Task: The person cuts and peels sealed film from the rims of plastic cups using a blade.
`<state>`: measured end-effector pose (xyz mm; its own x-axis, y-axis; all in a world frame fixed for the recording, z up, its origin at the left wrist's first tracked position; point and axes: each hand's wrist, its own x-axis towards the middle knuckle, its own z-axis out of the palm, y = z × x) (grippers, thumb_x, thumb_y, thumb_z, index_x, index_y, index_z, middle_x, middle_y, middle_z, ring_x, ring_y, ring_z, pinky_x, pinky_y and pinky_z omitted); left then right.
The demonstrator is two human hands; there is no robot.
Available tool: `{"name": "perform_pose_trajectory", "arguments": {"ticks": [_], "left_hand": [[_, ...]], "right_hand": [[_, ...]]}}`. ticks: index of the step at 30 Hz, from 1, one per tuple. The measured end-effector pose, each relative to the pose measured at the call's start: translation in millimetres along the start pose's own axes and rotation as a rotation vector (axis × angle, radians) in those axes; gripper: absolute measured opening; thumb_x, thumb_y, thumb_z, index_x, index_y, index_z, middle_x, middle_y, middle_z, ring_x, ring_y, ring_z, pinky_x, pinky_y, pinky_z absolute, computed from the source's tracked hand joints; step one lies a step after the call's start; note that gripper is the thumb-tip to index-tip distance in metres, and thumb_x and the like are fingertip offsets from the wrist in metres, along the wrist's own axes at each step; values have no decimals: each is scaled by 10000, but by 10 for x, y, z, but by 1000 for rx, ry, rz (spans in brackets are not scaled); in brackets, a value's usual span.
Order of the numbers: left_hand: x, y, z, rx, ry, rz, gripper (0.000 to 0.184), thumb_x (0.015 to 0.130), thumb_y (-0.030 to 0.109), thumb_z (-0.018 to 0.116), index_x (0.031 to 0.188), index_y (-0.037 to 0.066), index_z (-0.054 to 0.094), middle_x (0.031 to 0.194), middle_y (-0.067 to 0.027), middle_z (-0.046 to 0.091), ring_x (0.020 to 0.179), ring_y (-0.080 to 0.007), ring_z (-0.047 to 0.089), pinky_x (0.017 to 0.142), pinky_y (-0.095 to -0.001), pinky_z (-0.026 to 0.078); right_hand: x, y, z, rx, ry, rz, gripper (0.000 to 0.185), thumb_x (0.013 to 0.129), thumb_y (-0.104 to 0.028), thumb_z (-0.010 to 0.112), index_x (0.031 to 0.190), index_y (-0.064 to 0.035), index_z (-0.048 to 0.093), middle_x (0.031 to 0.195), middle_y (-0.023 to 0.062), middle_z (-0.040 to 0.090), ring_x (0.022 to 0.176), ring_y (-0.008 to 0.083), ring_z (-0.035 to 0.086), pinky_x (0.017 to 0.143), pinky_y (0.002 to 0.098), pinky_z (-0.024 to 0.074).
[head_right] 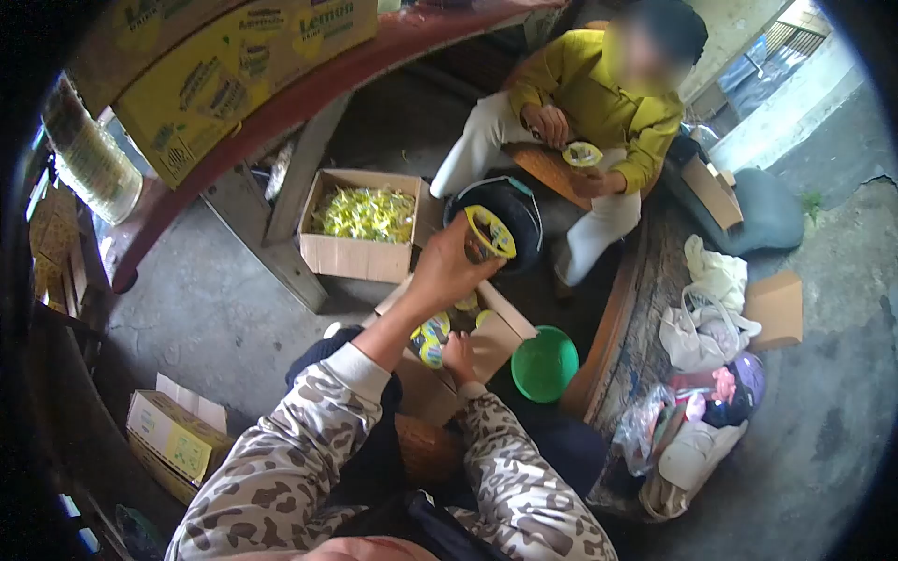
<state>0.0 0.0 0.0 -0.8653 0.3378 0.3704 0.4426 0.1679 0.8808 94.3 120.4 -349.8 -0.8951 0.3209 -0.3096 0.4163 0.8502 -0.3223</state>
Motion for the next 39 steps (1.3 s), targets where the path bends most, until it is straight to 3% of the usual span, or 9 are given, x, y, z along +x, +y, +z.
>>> {"name": "perform_pose_trajectory", "arguments": {"ticks": [4,11,17,19,21,25,27,35,39], "left_hand": [[-11,-14,21,-9,-25,-38,472,707,198,797,1013,8,493,956,-193,620,935,-413,611,779,-458,493],[74,-140,54,27,27,-38,531,737,237,797,1106,9,491,982,-227,647,950,-428,627,797,-473,500],[124,-195,75,64,36,-110,611,751,263,796,1164,-1,433,980,-261,652,935,-450,635,797,-494,501],[129,-171,65,98,73,-146,580,750,225,815,1130,-7,444,982,-189,674,928,-319,675,806,-386,527],[146,-206,68,87,78,-93,571,749,233,818,1099,0,432,970,-197,679,921,-325,687,790,-393,535],[147,-205,30,107,62,-101,573,739,243,826,1085,6,437,977,-207,685,917,-334,695,785,-404,541],[139,-210,10,87,52,-63,656,745,296,805,1188,11,413,972,-246,658,917,-435,647,786,-493,506],[103,-267,15,-38,91,23,529,709,246,830,1085,15,537,999,-181,659,927,-367,653,790,-432,514],[45,-130,18,-74,149,157,425,711,196,815,1025,19,590,992,-161,655,919,-337,638,800,-404,509]], "right_hand": [[-86,-94,-30,-4,101,11,219,853,-166,630,1042,-57,615,1125,186,594,1068,376,600,888,485,503],[-29,-19,-16,55,90,41,219,776,-160,739,960,-59,677,1109,162,595,1043,345,616,873,459,521],[38,-31,49,49,163,70,143,834,-163,636,911,-56,692,1063,176,633,972,360,642,801,448,542],[94,-52,43,191,150,36,169,788,-170,728,895,-53,671,916,187,663,861,365,664,758,473,531],[126,-120,-33,280,158,15,173,790,-175,729,885,-47,661,862,182,669,828,360,667,730,469,525],[197,-353,-476,485,182,-75,205,794,-197,750,843,-39,629,806,136,682,784,314,669,697,425,515],[275,-427,-712,585,209,-140,216,796,-203,765,839,-46,623,793,120,674,759,269,661,699,389,513],[-175,-623,-2566,520,312,-400,179,812,-133,738,913,-32,630,834,143,694,771,259,683,686,364,516],[-594,-382,-3086,541,439,-281,177,833,-88,713,969,-11,630,839,139,688,750,245,664,723,342,507]]}}
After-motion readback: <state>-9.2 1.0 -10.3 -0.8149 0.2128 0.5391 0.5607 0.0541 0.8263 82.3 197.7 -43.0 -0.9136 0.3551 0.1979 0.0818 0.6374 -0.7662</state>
